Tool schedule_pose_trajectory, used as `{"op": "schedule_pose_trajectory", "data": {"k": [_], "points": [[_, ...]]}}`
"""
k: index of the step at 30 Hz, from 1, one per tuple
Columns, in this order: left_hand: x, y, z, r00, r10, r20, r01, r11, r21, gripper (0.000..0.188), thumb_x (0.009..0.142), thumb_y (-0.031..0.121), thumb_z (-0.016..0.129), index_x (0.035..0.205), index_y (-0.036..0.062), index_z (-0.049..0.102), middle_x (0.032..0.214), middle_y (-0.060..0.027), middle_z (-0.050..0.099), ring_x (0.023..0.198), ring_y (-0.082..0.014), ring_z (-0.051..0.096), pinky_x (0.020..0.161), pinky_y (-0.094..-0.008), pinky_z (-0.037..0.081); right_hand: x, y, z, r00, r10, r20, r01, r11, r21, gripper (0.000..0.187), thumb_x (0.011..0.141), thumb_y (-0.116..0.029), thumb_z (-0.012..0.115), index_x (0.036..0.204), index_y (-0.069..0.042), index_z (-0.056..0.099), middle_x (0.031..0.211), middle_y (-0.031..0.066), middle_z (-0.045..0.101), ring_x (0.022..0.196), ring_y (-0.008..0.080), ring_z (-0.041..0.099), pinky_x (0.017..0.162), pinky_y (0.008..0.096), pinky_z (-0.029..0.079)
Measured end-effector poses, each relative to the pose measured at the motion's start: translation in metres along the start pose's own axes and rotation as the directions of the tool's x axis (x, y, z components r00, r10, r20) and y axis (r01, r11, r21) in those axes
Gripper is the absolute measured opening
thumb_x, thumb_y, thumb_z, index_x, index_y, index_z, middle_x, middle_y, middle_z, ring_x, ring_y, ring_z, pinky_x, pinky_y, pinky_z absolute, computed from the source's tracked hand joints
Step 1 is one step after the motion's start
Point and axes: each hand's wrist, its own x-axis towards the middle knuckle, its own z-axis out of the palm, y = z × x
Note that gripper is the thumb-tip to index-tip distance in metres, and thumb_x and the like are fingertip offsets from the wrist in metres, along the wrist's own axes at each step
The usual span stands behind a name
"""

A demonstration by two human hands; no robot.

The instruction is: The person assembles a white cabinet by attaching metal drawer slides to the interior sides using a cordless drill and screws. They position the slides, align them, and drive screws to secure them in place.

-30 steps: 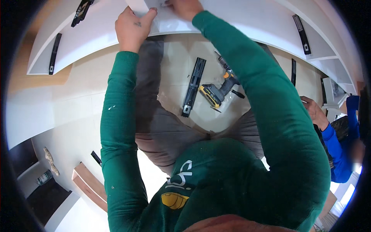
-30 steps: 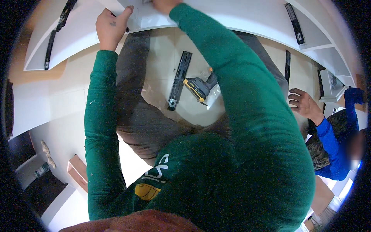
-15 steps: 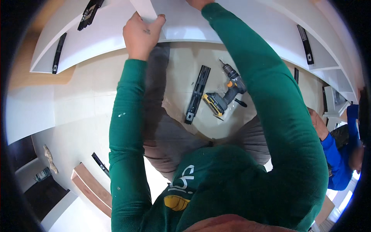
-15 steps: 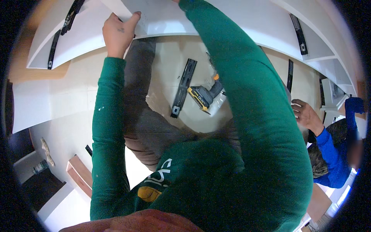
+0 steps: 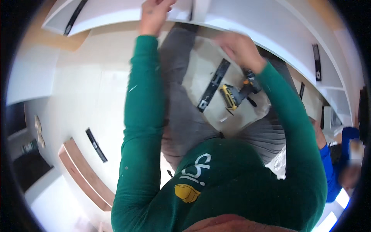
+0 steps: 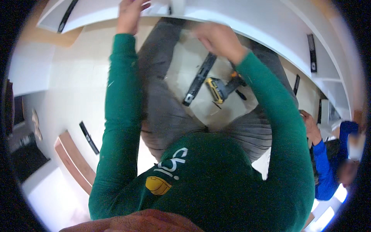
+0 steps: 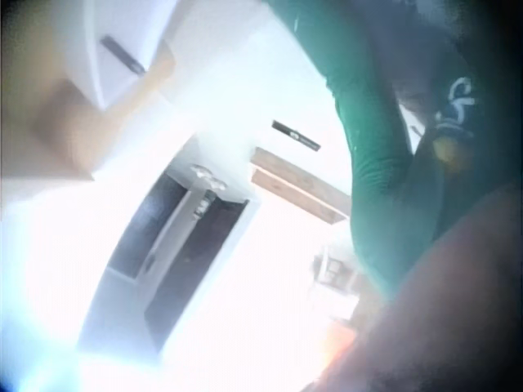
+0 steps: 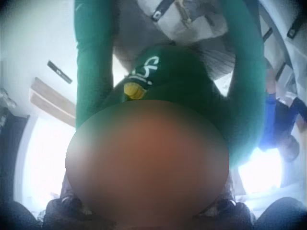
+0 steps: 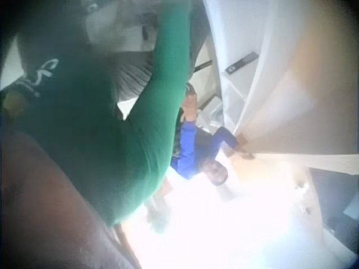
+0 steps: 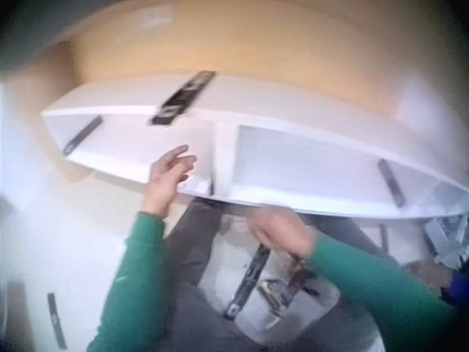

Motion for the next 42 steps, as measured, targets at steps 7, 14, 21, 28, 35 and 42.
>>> {"op": "schedule_pose_trajectory", "data": {"k": [7,14,21,28,35,42], "points": [[-0.036,-0.085,0.002,0.882,0.157,-0.445,-0.023,0.956,0.291,0.040,0.081,0.030,0.079,0.108,0.0015,0.071,0.090,-0.0111,0.075,0.088,-0.0298,0.072,0.084,-0.0389,0.055,-0.059,-0.069,0.029,0.800,0.592,0.097,-0.586,0.737,0.338,0.034,0.090,-0.019,0.067,0.121,-0.005,0.066,0.101,0.0208,0.073,0.095,0.0411,0.070,0.082,0.0460,0.055],[-0.085,-0.090,-0.015,0.966,0.176,-0.190,-0.028,0.800,0.599,0.050,0.082,0.044,0.077,0.113,0.0049,0.073,0.097,-0.0148,0.076,0.094,-0.0326,0.073,0.087,-0.0423,0.056,-0.053,-0.062,0.155,0.665,0.640,0.385,-0.709,0.703,0.054,0.035,0.092,-0.028,0.055,0.100,0.001,0.073,0.101,0.0256,0.072,0.099,0.0427,0.070,0.089,0.0517,0.054],[-0.093,-0.086,-0.029,0.998,0.007,-0.055,0.030,0.763,0.645,0.059,0.083,0.049,0.077,0.120,0.0035,0.072,0.111,-0.0202,0.074,0.105,-0.0311,0.071,0.094,-0.0386,0.053,-0.064,-0.109,0.162,0.795,0.606,-0.028,-0.600,0.792,0.113,0.051,0.086,-0.041,0.069,0.121,-0.003,0.069,0.108,0.0242,0.067,0.113,0.0396,0.064,0.100,0.0489,0.051],[-0.100,-0.064,-0.036,0.991,-0.129,0.044,0.081,0.816,0.572,0.052,0.098,0.037,0.066,0.135,0.0009,0.064,0.128,-0.0182,0.069,0.119,-0.0248,0.064,0.105,-0.0350,0.045,-0.149,-0.134,0.055,0.831,0.553,-0.063,-0.495,0.787,0.369,0.024,0.099,-0.024,0.063,0.111,-0.004,0.071,0.079,0.0219,0.068,0.069,0.0408,0.065,0.070,0.0483,0.054],[-0.100,-0.053,-0.018,0.789,-0.547,0.280,0.043,0.503,0.863,0.074,0.094,0.045,0.070,0.150,0.0014,0.048,0.149,-0.0291,0.050,0.143,-0.0328,0.044,0.118,-0.0379,0.033,-0.260,-0.156,-0.041,0.764,0.559,-0.323,-0.346,0.777,0.527,0.039,0.094,-0.010,0.065,0.133,-0.007,0.063,0.117,0.0160,0.067,0.105,0.0343,0.066,0.090,0.0404,0.053],[-0.143,-0.027,0.003,0.707,-0.406,0.579,-0.317,0.550,0.773,0.064,0.094,0.042,0.070,0.145,0.0061,0.056,0.148,-0.0272,0.051,0.143,-0.0340,0.045,0.117,-0.0410,0.036,-0.316,-0.151,-0.113,0.562,0.709,-0.426,-0.453,0.695,0.558,0.016,0.093,-0.015,0.067,0.099,-0.002,0.074,0.108,0.0127,0.073,0.098,0.0300,0.070,0.091,0.0378,0.053]]}}
